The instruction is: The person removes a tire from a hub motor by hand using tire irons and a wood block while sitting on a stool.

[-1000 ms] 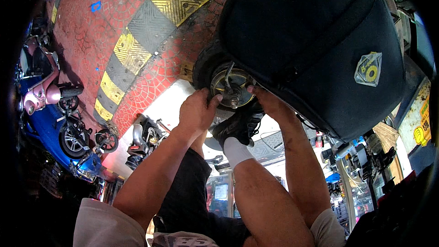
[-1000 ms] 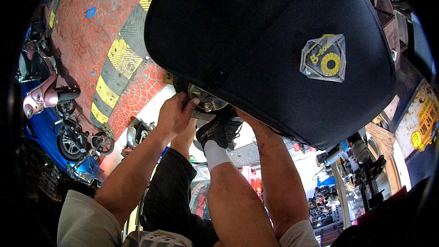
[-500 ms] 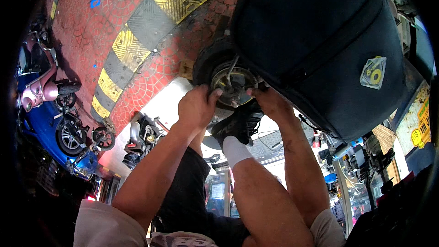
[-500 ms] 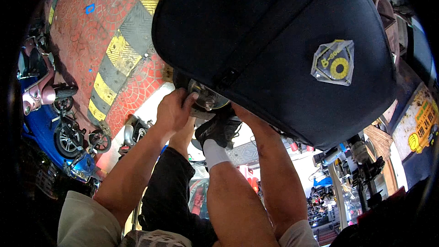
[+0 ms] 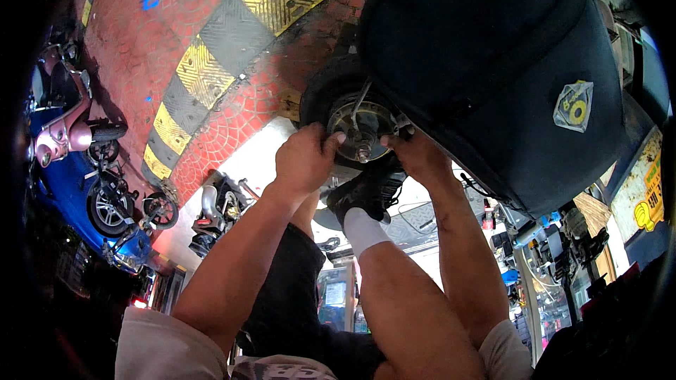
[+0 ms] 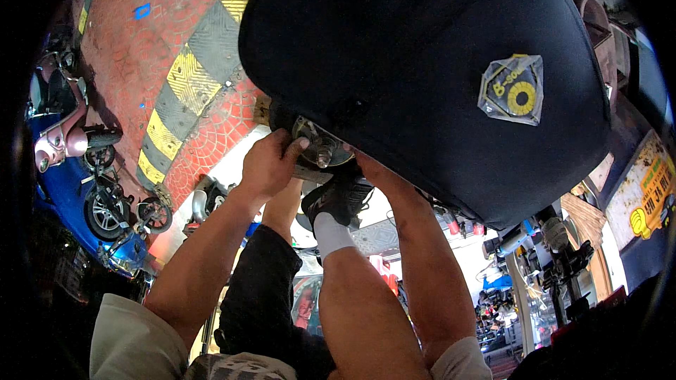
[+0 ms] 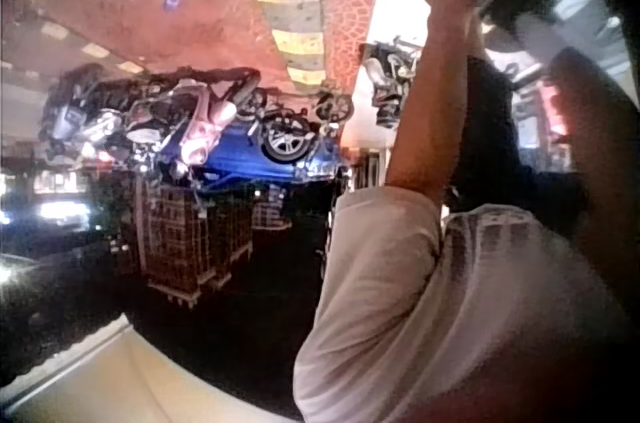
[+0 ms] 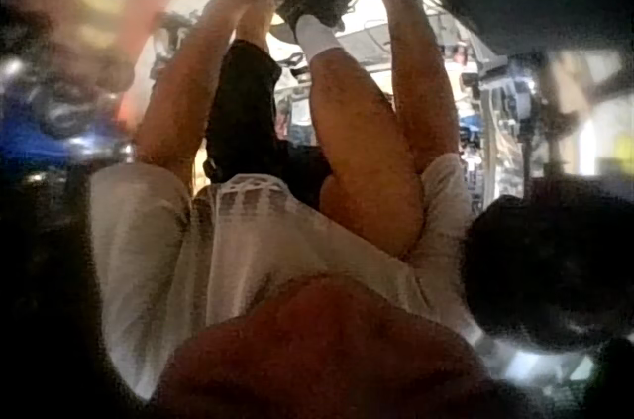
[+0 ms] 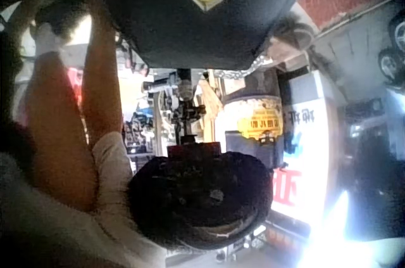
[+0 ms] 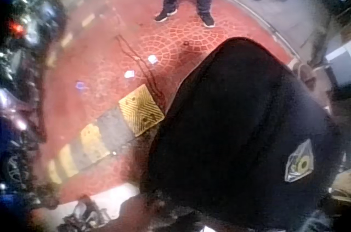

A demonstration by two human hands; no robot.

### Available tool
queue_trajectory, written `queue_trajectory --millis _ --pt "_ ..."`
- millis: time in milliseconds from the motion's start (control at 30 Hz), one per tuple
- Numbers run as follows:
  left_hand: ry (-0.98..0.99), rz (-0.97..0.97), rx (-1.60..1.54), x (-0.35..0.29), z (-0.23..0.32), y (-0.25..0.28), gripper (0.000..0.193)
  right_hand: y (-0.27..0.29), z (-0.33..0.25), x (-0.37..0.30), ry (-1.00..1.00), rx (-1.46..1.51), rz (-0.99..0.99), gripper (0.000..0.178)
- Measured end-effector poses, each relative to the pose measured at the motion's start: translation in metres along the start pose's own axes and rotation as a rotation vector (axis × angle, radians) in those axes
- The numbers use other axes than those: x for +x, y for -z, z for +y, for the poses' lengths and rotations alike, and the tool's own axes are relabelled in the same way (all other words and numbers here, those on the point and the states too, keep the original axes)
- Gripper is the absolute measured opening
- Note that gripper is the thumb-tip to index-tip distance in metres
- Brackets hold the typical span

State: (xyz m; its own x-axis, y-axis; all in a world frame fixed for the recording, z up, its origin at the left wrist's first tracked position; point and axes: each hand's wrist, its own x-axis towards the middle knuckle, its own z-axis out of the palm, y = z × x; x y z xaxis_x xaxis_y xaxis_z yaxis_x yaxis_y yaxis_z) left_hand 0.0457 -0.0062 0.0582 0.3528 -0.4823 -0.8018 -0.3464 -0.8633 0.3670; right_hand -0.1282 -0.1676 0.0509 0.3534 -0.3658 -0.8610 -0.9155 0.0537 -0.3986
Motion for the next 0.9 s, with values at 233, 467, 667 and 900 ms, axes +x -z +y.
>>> queue_trajectory --millis 233,467,667,900 --pt "0.054 -0.012 -0.017 -0.001 0.005 0.001 0.053 -0.013 0.044 0.014 0.149 0.033 0.022 0.051" --pt "0.082 -0.004 0.013 0.02 0.009 0.002 0.053 -0.019 0.029 0.016 0.139 -0.064 0.172 0.049" --pt "0.092 -0.035 0.037 0.018 0.014 0.012 0.05 -0.024 0.051 0.02 0.233 -0.13 0.271 0.047" --pt "0.337 -0.202 -0.546 -0.007 0.011 -0.01 0.045 -0.006 0.009 -0.005 0.145 -0.139 0.156 0.046"
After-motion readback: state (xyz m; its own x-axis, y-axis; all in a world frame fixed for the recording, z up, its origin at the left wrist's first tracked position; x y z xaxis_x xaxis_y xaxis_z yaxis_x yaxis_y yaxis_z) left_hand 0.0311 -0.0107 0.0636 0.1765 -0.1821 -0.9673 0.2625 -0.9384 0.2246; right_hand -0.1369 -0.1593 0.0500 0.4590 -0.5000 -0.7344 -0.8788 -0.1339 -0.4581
